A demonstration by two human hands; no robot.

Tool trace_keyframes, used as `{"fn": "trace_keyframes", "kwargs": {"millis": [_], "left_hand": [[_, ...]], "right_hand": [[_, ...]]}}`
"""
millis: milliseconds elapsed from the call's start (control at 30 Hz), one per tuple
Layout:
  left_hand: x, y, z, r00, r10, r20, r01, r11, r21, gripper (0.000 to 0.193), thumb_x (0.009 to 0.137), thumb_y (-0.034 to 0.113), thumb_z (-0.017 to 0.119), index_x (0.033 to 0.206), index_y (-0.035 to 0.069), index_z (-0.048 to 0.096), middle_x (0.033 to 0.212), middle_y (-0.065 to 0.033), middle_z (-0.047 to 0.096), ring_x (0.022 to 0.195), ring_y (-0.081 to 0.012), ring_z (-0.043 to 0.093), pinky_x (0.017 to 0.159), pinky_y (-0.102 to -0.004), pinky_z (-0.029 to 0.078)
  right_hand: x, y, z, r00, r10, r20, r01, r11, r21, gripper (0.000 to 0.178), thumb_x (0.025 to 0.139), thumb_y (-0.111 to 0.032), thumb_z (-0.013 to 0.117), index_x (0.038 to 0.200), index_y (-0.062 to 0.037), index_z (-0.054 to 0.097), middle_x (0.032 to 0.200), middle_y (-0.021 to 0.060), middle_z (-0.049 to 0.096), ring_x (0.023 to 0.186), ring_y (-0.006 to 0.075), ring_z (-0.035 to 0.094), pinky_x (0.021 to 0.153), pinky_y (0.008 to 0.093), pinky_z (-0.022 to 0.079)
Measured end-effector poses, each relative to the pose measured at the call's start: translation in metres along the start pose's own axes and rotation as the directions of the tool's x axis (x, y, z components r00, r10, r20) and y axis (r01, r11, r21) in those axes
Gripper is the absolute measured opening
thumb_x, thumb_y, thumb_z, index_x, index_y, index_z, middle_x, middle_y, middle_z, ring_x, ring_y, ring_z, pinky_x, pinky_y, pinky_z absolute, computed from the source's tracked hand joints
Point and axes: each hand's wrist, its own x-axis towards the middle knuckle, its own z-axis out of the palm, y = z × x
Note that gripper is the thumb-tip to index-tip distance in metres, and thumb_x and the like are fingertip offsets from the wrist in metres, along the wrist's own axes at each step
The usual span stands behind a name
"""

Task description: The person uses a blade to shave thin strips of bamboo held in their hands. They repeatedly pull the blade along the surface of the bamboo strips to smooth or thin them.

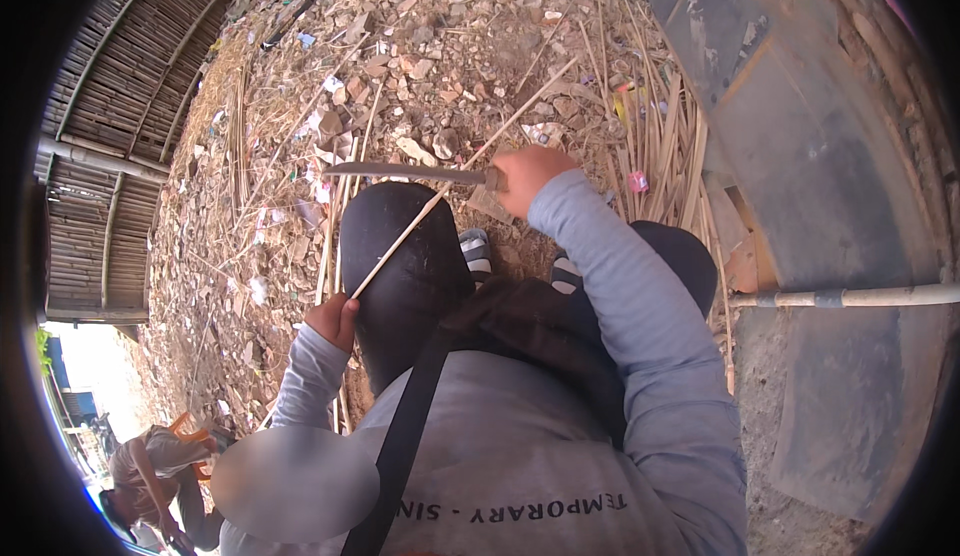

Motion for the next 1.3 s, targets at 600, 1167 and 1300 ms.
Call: {"fn": "trace_keyframes", "kwargs": {"millis": [600,1167,1300], "left_hand": [[-0.012,-0.017,-0.005,0.995,-0.069,0.073,0.073,0.996,-0.052,0.045,0.098,0.037,0.047,0.072,0.0,0.051,0.061,-0.0254,0.051,0.06,-0.0458,0.054,0.055,-0.0485,0.041],[-0.013,-0.022,-0.003,0.998,-0.045,0.047,0.045,0.999,0.001,0.041,0.097,0.035,0.048,0.074,0.001,0.051,0.061,-0.0255,0.054,0.062,-0.0473,0.056,0.054,-0.0493,0.042],[-0.016,-0.034,0.006,0.999,-0.025,0.03,0.025,1.0,-0.004,0.041,0.097,0.035,0.048,0.074,0.001,0.051,0.06,-0.0255,0.054,0.062,-0.0475,0.056,0.053,-0.0496,0.042]], "right_hand": [[0.004,0.016,0.012,0.988,0.033,-0.148,-0.024,0.998,0.062,0.026,0.074,-0.025,0.067,0.095,-0.0094,0.066,0.08,0.0174,0.066,0.079,0.0378,0.064,0.073,0.0471,0.051],[0.008,0.015,0.006,0.998,0.05,-0.034,-0.049,0.998,0.036,0.038,0.072,-0.028,0.069,0.106,-0.0098,0.066,0.087,0.0185,0.068,0.085,0.0375,0.065,0.078,0.045,0.052],[0.002,0.009,0.002,1.0,-0.009,0.001,0.009,0.999,0.046,0.036,0.073,-0.027,0.069,0.104,-0.0083,0.066,0.088,0.018,0.068,0.085,0.037,0.065,0.078,0.0441,0.052]]}}
